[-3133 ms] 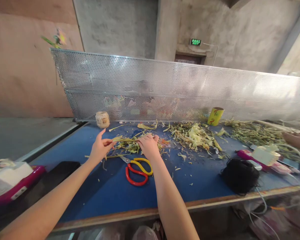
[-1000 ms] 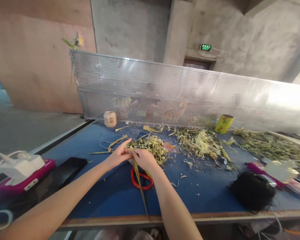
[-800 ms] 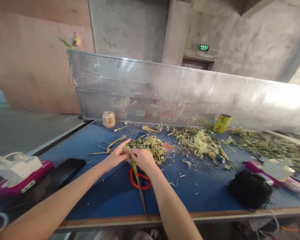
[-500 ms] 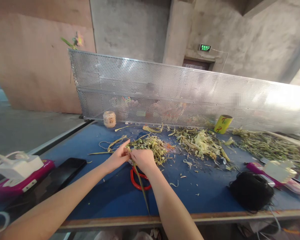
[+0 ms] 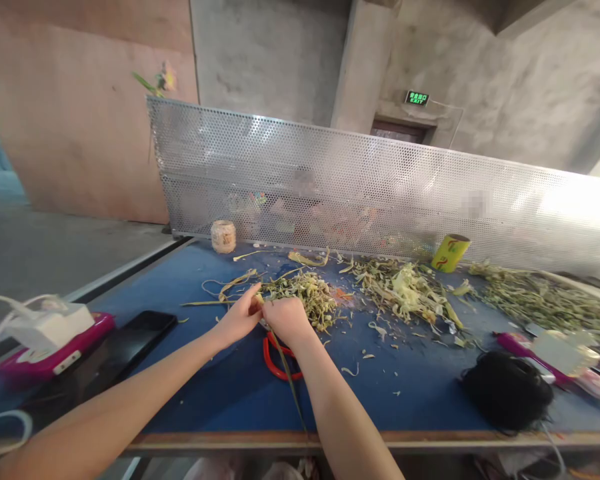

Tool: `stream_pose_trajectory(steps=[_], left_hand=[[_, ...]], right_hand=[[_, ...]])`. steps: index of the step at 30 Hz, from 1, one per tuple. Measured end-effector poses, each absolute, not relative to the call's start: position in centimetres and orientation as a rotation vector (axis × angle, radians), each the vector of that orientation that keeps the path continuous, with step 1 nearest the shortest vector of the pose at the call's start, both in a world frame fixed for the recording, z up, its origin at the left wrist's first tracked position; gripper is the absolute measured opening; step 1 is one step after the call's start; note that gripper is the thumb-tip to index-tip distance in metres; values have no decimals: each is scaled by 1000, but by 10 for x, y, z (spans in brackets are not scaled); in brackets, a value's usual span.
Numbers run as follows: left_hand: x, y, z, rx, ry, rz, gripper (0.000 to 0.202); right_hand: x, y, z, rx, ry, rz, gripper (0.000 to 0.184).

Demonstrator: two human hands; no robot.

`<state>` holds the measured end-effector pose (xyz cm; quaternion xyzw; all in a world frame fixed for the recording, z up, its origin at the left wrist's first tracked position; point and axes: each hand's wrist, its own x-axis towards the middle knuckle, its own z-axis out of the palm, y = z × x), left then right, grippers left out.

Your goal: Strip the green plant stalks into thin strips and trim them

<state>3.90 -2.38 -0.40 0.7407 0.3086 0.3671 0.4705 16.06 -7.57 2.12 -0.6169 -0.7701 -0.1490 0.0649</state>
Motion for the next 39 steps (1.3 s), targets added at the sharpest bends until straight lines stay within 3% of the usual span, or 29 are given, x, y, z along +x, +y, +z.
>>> stream_pose_trajectory(steps=[4, 8, 15, 33, 39], left_hand=[[39, -21, -3, 1849, 735, 963, 64], [37, -20, 4, 1818, 644, 982, 69], [34, -22, 8, 1785, 650, 960, 72], [32, -10, 3, 1754, 603, 943, 79], [33, -15, 6, 1751, 562, 936, 73]], right_hand=[[160, -76, 20, -1888, -2226, -433, 19], [166, -76, 20, -1832, -1946, -156, 32], [170, -76, 17, -1698, -1879, 126, 33], [167, -73, 20, -1801, -1926, 42, 23], [174, -70, 11, -1567, -1918, 127, 24]])
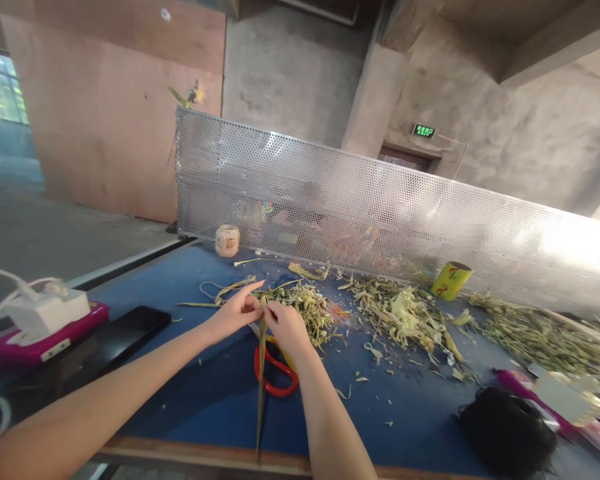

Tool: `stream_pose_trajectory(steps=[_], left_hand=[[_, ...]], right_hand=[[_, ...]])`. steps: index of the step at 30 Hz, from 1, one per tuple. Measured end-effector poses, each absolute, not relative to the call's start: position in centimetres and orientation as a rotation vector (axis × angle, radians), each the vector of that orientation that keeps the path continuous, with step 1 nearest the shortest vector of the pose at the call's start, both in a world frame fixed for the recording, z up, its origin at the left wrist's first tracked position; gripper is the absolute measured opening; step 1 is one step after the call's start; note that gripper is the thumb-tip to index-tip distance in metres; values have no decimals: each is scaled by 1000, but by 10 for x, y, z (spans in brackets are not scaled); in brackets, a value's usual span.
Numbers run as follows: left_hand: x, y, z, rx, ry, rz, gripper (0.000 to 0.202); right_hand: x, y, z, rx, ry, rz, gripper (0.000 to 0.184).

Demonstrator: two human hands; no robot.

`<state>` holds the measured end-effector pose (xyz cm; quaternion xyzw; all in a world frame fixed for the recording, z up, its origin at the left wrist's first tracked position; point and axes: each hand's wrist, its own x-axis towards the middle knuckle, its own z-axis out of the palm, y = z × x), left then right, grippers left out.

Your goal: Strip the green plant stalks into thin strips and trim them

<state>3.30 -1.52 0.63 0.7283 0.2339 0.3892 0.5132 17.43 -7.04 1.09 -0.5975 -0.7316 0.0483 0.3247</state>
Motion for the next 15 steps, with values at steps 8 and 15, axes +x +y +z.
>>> stream_pose_trajectory(steps=[8, 15], left_hand=[[38, -19, 0, 1809, 560, 965, 68], [37, -21, -3, 1976, 690, 1048, 59]], right_hand=[[170, -71, 7, -1549, -1818, 31, 27], [168, -69, 3, -1514, -1901, -130, 23]])
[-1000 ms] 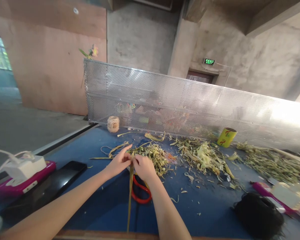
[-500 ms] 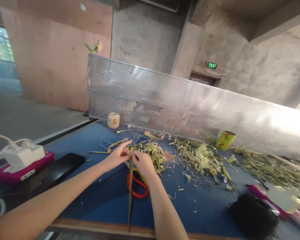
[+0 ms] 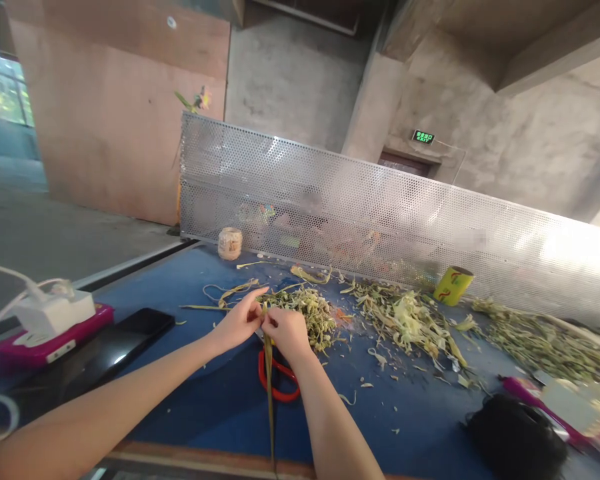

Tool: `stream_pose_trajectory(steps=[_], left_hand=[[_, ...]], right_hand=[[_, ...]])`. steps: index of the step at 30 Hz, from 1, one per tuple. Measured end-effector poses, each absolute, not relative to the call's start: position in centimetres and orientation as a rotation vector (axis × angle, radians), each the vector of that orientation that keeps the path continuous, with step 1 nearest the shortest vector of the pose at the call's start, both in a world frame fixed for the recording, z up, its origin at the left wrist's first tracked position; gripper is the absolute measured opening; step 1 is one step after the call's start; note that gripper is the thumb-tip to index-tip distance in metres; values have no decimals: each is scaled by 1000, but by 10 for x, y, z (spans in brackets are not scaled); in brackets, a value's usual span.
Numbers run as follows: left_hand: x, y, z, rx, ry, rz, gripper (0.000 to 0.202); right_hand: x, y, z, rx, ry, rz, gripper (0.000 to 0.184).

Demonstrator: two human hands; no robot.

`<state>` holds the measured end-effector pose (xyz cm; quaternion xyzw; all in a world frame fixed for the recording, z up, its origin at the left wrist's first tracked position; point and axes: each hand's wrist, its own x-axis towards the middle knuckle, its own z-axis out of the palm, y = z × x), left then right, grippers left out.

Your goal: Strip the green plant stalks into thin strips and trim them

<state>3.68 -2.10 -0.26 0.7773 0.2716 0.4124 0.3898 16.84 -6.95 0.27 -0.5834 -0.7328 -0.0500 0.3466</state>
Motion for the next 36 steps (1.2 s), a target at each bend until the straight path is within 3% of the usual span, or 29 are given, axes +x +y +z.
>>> stream_pose_trajectory(steps=[6, 13, 20, 36], left_hand=[[40, -25, -4, 2099, 789, 1080, 52], [42, -17, -2, 2088, 786, 1175, 50], [35, -21, 6, 2025, 535, 1201, 64], [33, -26, 10, 1787, 556, 1154, 77]], right_hand=[[170, -67, 3, -1546, -2033, -382, 20], [166, -65, 8, -1637, -1957, -454, 21], [168, -74, 14, -1603, -1857, -189, 25], [172, -77, 12, -1564, -1845, 38, 29]])
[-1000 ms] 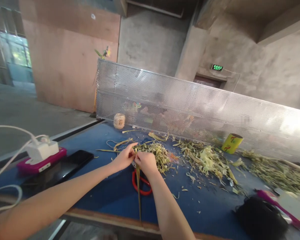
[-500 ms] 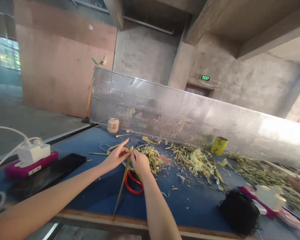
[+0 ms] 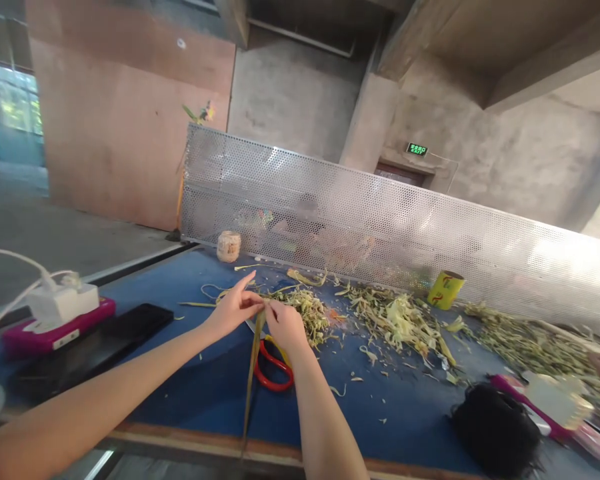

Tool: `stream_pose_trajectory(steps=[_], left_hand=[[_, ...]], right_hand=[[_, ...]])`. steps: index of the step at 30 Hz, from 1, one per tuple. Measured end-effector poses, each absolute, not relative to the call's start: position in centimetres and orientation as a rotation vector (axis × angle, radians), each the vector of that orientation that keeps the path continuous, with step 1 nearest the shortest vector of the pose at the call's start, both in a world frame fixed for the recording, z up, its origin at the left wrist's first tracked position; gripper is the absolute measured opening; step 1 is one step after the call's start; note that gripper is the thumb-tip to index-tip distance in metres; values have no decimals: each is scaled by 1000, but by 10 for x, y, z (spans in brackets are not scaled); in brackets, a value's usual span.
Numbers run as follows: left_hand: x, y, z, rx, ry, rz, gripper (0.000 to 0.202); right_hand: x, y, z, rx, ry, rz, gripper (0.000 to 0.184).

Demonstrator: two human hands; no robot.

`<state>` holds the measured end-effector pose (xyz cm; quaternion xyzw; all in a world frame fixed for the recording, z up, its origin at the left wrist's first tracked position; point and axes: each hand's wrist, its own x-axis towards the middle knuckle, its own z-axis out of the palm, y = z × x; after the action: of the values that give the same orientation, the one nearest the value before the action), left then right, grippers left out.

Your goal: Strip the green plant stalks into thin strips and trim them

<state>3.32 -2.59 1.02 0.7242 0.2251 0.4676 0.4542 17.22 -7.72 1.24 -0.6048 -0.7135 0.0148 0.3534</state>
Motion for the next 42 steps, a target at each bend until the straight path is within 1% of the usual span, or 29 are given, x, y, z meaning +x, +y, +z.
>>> stream_pose_trajectory(steps=[2, 7, 11, 17, 24, 28, 31, 35, 39, 42], left_hand=[[33, -26, 10, 1777, 523, 1159, 78], [31, -27, 12, 1787, 531, 1162, 73], [28, -27, 15, 1900, 566, 1170, 73], [30, -28, 13, 2003, 554, 1189, 79], [34, -34, 10, 2134, 657, 1238, 75], [34, -35, 15, 2027, 692, 1231, 69], [33, -36, 17, 1945, 725, 1159, 72], [31, -35, 14, 1981, 725, 1076, 73], [32, -31, 9, 1919, 696, 1113, 71], [32, -29, 9, 1793, 696, 1074, 73]], right_hand=[[171, -77, 13, -1544, -1850, 72, 27], [170, -78, 15, -1506, -1831, 84, 23], [171, -75, 15, -1490, -1855, 92, 24], [172, -70, 13, -1418, -1789, 127, 25], [167, -68, 7, -1360, -1612, 246, 25], [166, -69, 8, -1402, -1650, 171, 27], [166, -73, 12, -1465, -1746, 87, 27], [168, -78, 16, -1615, -1829, -6, 27], [169, -78, 17, -1671, -1866, 15, 28], [170, -78, 18, -1674, -1899, 27, 28]])
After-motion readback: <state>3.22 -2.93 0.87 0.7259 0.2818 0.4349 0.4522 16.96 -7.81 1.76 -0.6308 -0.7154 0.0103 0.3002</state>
